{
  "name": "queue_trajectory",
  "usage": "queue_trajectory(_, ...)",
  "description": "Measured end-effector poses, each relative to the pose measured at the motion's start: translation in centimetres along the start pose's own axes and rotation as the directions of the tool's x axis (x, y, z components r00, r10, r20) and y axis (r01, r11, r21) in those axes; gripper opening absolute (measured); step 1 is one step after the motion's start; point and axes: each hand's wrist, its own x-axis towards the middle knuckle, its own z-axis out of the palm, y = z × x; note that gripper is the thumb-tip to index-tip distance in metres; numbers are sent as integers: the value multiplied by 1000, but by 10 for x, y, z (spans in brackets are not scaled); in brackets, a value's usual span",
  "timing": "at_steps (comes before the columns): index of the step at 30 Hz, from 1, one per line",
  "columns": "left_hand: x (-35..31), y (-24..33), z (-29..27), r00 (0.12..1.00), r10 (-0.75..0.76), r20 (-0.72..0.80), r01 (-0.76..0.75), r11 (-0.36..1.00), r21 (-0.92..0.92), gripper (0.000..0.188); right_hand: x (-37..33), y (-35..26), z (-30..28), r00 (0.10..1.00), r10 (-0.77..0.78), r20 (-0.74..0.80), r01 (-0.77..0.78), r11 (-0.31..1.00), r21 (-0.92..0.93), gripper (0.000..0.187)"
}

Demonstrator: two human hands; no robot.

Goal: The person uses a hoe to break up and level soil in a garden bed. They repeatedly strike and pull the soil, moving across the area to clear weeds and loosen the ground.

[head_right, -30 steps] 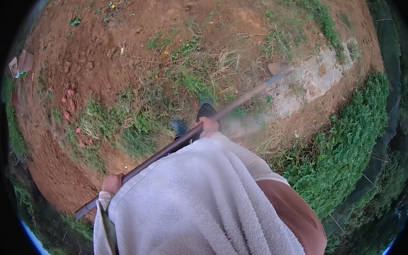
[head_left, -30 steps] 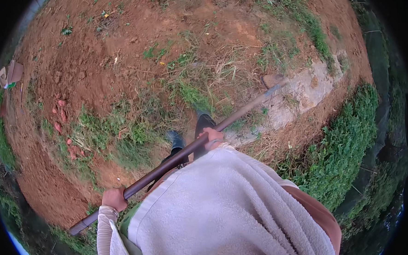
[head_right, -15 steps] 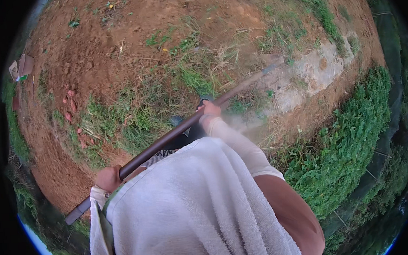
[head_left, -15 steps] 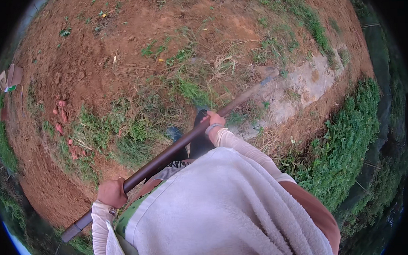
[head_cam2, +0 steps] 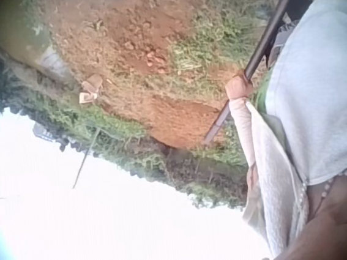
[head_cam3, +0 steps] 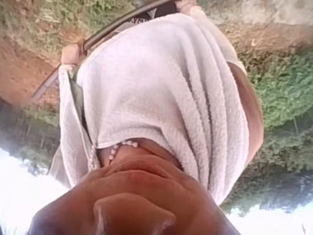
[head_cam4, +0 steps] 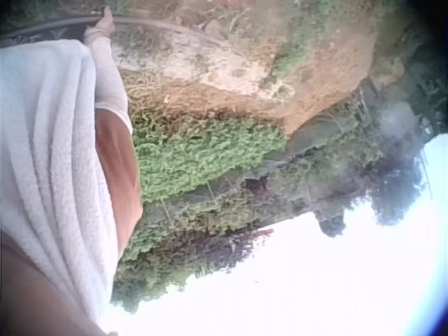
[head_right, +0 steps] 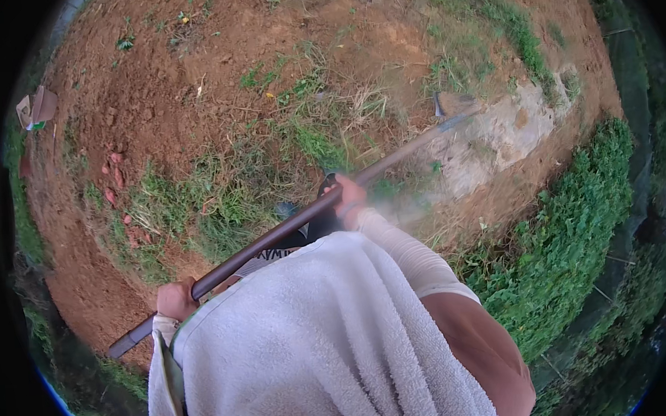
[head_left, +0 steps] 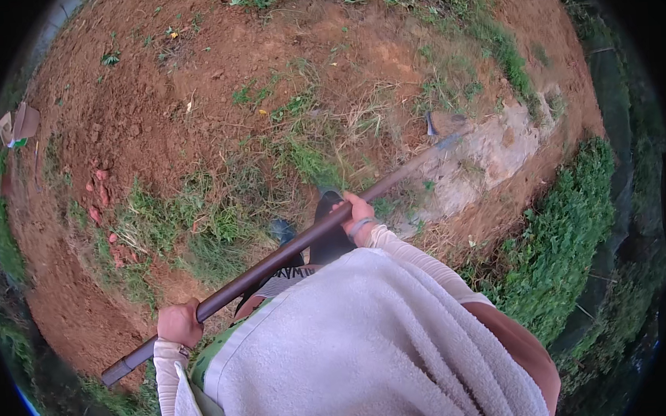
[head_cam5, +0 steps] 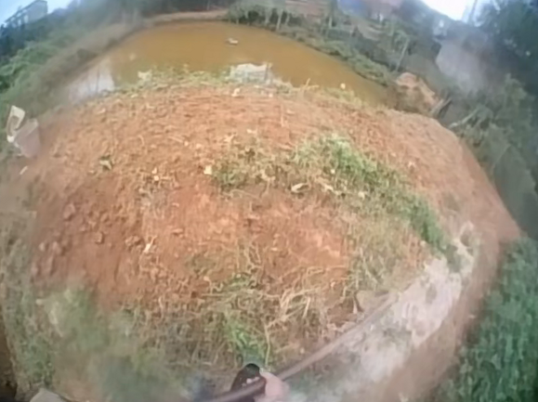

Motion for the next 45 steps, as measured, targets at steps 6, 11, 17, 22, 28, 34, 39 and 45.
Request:
queue_trajectory(6,-6,17,-57,994,-28,-106,46,984,173,11,49,-20,36,987,4,-163,-7,1000,-17,20)
queue_trajectory(11,-88,-15,-132,880,-286,-380,442,788,429,11,-19,90,133,985,171,9,-171,983,60,13)
queue_trajectory(17,-260,-27,-162,779,-365,-510,625,524,579,43,-110,201,186,868,470,160,-443,878,-179,15)
queue_trajectory(22,-216,68,-207,617,-612,-495,758,293,582,9,-111,254,208,780,586,221,-518,802,-298,13)
queue_trajectory(28,-269,25,-129,572,-644,-509,819,418,393,28,-94,268,201,844,482,236,-285,776,-562,14)
queue_trajectory(34,-193,11,-33,571,-738,-361,814,567,129,8,-39,175,171,973,230,-35,-203,765,-611,12)
queue_trajectory(39,-64,24,50,631,-771,-85,763,636,-115,10,30,37,166,995,-100,16,93,844,-528,9)
queue_trajectory(45,56,80,5,829,-491,-269,385,849,-362,21,28,-138,252,929,-192,315,292,904,-311,18)
